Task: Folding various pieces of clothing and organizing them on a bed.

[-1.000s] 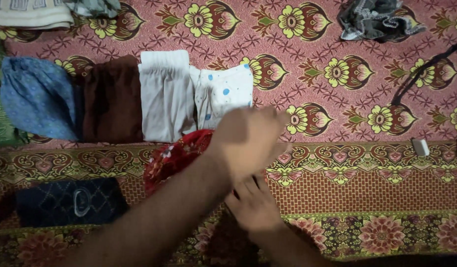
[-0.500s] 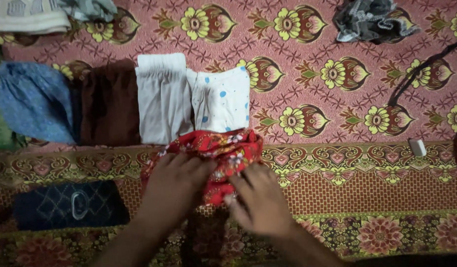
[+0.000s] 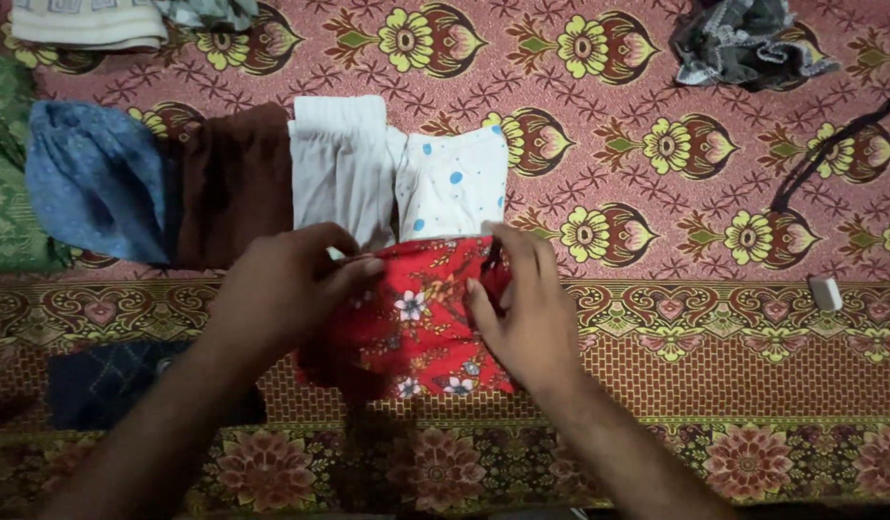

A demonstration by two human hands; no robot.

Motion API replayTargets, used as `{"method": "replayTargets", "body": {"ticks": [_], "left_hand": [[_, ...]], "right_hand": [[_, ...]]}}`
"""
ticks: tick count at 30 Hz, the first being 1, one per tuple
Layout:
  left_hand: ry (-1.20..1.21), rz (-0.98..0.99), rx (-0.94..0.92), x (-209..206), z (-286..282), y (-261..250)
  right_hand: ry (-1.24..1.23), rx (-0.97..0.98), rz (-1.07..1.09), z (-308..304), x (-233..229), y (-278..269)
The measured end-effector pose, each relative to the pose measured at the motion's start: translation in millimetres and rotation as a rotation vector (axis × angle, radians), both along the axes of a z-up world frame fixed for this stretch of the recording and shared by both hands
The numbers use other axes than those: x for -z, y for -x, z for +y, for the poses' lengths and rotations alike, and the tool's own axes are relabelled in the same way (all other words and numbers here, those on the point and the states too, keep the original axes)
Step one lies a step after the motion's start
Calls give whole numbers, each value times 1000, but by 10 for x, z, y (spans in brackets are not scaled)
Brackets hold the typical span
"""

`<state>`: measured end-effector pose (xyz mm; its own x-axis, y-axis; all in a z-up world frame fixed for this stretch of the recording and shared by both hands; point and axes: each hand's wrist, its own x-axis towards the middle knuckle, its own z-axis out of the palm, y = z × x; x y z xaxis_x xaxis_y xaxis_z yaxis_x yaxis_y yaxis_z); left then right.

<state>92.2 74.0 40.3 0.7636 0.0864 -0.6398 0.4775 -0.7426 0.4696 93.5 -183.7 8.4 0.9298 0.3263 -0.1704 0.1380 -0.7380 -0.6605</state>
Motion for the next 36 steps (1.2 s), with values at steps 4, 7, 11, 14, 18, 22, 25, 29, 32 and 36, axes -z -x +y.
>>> {"method": "replayTargets", "body": {"ticks": [4,7,11,14,18,22,25,29,32,36], "left_hand": [[-59,-17,-73,18,28,269],[-49,-81,-344,10,-63,542],[-2,-277,-538,171,-189,836],[185,-20,-764,354,-204,983],[356,143,-867,622,-47,1142],[485,524,-880,213,16,902],[625,535,-695,98,-22,847],[690,155,-309,90,-131,659],[566,-164,-10,-75,-381,230],[249,-655,383,-117,-880,-472]], "right_hand": [[-36,-3,13,-116,156,170],[-73,95,-20,-130,168,299],[-57,343,145,17,-50,163],[-100,491,490,26,-82,99],[-422,619,782,-166,94,84],[-478,774,971,-285,-99,-14],[-428,756,990,-505,-298,-21],[-471,534,736,-1039,-560,106],[-390,250,216,-1338,-930,159],[-64,-196,-230,-2062,-1247,-38]]}}
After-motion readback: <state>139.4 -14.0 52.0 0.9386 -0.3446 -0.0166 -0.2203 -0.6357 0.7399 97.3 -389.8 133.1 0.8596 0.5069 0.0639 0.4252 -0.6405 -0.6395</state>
